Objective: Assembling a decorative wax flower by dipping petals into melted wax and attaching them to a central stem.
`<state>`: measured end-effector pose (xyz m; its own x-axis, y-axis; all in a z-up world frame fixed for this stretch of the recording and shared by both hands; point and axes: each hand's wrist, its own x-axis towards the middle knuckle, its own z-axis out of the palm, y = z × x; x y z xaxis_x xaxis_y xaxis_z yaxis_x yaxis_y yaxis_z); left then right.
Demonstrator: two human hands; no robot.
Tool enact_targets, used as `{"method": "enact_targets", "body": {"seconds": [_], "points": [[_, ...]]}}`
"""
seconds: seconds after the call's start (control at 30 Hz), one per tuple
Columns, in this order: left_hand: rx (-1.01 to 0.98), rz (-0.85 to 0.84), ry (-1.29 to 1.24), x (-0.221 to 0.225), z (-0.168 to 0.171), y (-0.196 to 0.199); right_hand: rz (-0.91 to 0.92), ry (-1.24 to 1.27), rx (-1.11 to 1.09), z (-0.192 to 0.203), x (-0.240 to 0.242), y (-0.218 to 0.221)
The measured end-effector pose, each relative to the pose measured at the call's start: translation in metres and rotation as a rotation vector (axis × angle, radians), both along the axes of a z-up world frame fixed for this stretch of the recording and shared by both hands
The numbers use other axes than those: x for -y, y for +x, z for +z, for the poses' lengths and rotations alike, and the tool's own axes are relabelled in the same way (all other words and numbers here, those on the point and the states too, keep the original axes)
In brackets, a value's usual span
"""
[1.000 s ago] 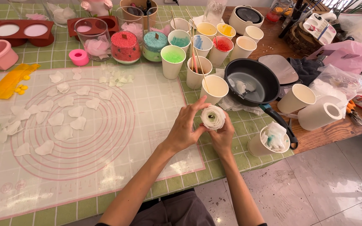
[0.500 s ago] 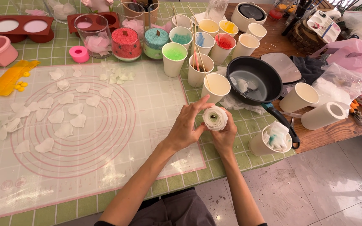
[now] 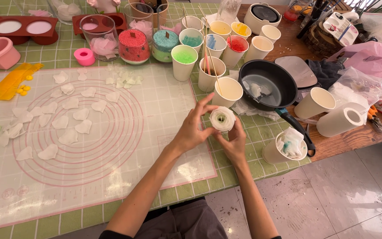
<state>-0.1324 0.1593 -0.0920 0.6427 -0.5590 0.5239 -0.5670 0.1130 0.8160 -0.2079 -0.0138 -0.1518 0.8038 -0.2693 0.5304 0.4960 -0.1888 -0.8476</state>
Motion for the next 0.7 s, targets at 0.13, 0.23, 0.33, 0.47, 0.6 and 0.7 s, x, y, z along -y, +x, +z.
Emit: {"method": "enact_targets", "body": {"seconds": [0.13,0.23,0.33,0.47,0.6,0.7], "points": [[-0.098,-0.106,-0.078,0.002,0.006,0.004,-0.040,0.072,-0.021,-0.010,0.002,0.004],[-0.069,-0.096,-0.042,0.004,0.017,0.007,-0.063,0.063,0.044,-0.001,0.002,0.009],[-0.056,-0.161,-0.007,0.007,0.024,0.011,-0.036,0.240,-0.051,0.018,0.000,0.008],[-0.053,-0.136,-0.024,0.013,0.025,0.013,0.077,0.248,-0.015,0.029,0.004,0.008],[-0.075,-0.092,-0.049,0.019,0.023,0.011,0.096,0.280,-0.027,0.033,0.002,0.006],[-0.051,-0.095,-0.093,0.018,0.025,0.006,0.080,0.276,-0.028,0.034,0.002,0.002]]}}
